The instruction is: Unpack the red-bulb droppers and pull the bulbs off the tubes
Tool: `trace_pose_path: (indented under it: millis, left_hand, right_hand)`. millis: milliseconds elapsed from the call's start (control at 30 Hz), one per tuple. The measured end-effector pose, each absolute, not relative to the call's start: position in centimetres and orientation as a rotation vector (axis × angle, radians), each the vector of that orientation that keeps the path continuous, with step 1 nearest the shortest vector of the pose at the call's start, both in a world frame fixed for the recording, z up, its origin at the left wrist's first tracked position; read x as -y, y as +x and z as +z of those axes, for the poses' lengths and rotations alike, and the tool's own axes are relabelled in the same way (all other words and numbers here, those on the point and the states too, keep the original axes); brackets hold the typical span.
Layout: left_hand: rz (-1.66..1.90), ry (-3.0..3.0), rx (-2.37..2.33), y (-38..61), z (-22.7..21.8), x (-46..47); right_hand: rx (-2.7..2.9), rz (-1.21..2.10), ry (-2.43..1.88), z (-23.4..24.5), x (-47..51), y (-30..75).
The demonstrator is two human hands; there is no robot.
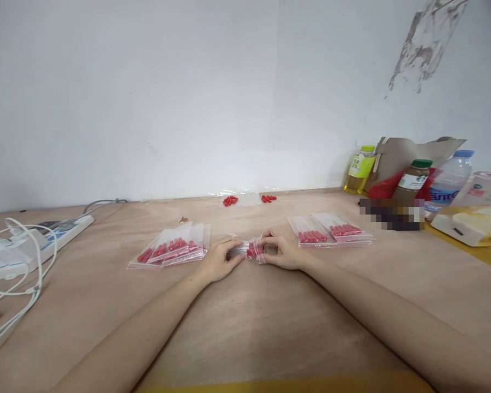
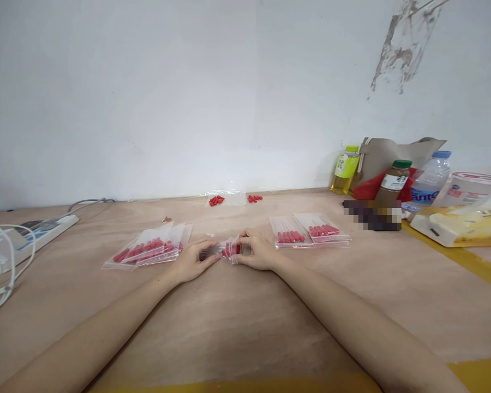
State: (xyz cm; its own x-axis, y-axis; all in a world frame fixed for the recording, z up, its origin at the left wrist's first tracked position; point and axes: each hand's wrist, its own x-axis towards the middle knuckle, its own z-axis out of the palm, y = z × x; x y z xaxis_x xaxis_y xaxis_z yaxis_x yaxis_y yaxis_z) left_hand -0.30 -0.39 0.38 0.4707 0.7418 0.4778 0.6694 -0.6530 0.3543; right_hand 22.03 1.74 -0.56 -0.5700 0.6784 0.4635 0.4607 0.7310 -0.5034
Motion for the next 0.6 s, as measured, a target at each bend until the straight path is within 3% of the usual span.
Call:
trace_pose_path:
  millis: [600]
  left_hand:
    - [0.99,2.615,-1.263,-0.2,-0.1,0.3]
  right_hand:
    - [2.366,0.195,-0.915,0.3,-1.7,21.7]
